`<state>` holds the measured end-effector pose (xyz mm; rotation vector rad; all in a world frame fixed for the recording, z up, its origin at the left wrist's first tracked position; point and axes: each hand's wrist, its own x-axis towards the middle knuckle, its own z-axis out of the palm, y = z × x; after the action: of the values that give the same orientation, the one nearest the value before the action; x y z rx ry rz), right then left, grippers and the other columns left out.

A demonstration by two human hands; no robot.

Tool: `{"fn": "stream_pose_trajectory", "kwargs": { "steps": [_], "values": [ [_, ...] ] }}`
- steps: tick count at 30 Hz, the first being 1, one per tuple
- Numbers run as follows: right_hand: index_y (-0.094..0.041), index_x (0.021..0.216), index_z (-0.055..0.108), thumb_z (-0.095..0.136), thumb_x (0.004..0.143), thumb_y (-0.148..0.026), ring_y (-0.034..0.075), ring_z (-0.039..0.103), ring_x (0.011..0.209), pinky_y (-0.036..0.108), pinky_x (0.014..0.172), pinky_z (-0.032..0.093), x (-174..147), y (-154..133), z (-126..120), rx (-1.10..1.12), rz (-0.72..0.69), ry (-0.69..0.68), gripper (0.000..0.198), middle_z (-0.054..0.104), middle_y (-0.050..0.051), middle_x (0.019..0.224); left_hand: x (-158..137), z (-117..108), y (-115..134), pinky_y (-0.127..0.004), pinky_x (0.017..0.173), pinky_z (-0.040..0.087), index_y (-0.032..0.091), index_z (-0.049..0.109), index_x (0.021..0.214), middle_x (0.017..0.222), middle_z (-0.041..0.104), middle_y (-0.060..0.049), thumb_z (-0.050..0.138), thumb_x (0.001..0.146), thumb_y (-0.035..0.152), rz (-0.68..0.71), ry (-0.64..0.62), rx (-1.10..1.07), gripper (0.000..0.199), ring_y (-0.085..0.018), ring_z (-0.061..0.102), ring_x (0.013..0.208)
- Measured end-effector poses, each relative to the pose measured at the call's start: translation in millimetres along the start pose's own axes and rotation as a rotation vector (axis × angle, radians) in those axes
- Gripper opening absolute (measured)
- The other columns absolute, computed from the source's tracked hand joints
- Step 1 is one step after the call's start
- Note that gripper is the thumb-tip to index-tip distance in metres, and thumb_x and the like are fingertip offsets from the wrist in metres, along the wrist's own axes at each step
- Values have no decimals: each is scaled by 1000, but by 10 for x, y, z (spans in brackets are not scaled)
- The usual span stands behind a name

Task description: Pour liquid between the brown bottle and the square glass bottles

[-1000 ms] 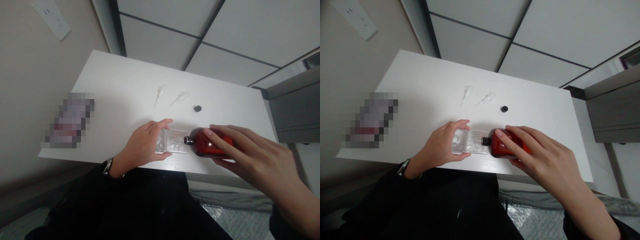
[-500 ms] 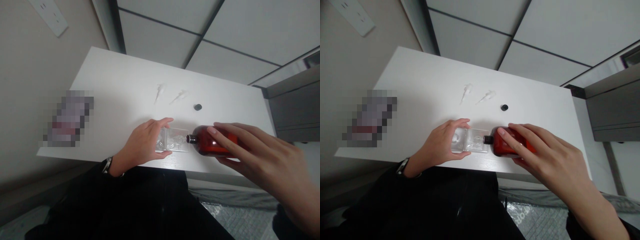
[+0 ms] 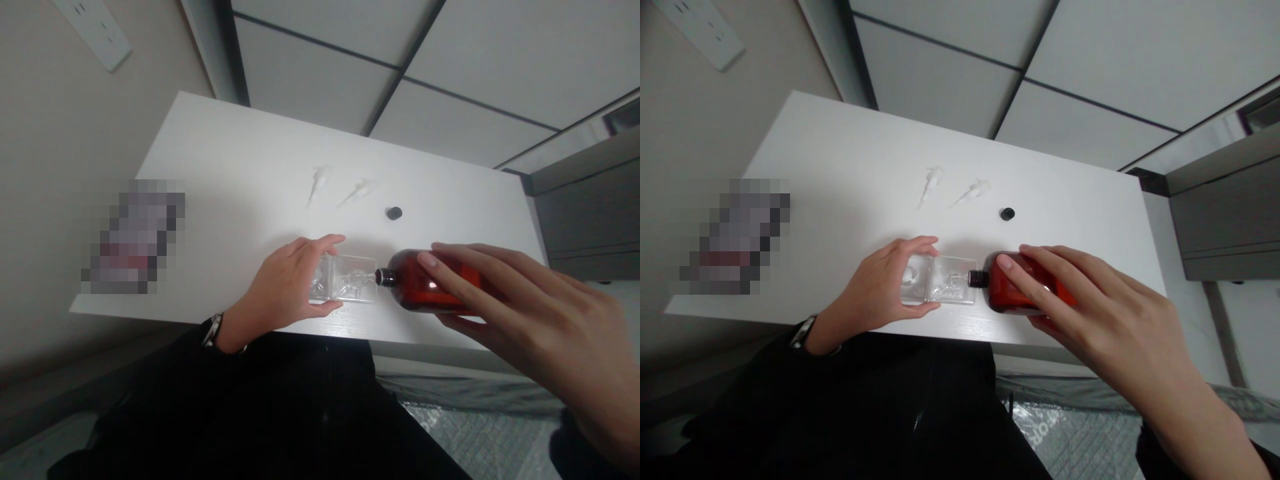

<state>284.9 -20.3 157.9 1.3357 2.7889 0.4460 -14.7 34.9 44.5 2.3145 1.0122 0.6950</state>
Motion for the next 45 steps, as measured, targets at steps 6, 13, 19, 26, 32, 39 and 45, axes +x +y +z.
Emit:
{"fn": "stream_pose_trajectory", "kwargs": {
  "steps": [6,13,19,26,32,39,45],
  "values": [
    [-33,178,14,55,106,-14,33,79,112,36,58,56,-2,10,-17,-31,-12,17,85,79,10,137,4,-5,0,-42,106,57,22,41,152,136,75,-8,94,79,28,-5,-2,9,91,-29,72,120],
    [-34,178,17,55,106,-11,30,79,113,35,59,55,5,7,-42,-60,-8,19,84,79,8,137,5,-17,10,-41,103,58,22,44,151,134,76,-9,93,80,29,-2,-6,17,86,-29,72,119],
    [-37,177,17,55,107,-11,29,79,115,35,61,56,-7,3,-70,-62,6,17,84,79,6,138,-1,1,-8,-42,102,58,21,44,150,133,76,-9,94,79,30,18,13,28,87,-29,72,118],
    [-35,177,21,56,106,-11,30,79,115,36,60,56,-18,25,-64,-81,-6,6,83,78,8,140,-3,6,-13,-41,101,57,21,42,151,133,75,-8,94,79,29,32,21,26,89,-29,72,118],
    [-34,177,20,54,107,-12,32,78,118,39,68,62,-17,45,-81,-66,-17,-9,81,77,10,141,-2,2,-12,-41,101,57,22,42,152,133,76,-8,94,79,30,22,14,21,90,-28,72,118],
    [-36,177,18,50,109,-17,32,77,120,41,72,63,-47,43,-103,-64,4,-16,77,76,10,142,5,-7,4,-40,104,56,22,44,152,134,76,-8,92,81,30,-11,-4,11,86,-28,72,119],
    [-37,177,16,42,110,-18,30,76,122,40,69,62,-32,65,-109,-77,-5,-36,75,76,10,142,3,-9,6,-40,105,56,22,45,152,134,75,-8,91,81,30,-17,-8,6,85,-28,71,120]
  ]
}}
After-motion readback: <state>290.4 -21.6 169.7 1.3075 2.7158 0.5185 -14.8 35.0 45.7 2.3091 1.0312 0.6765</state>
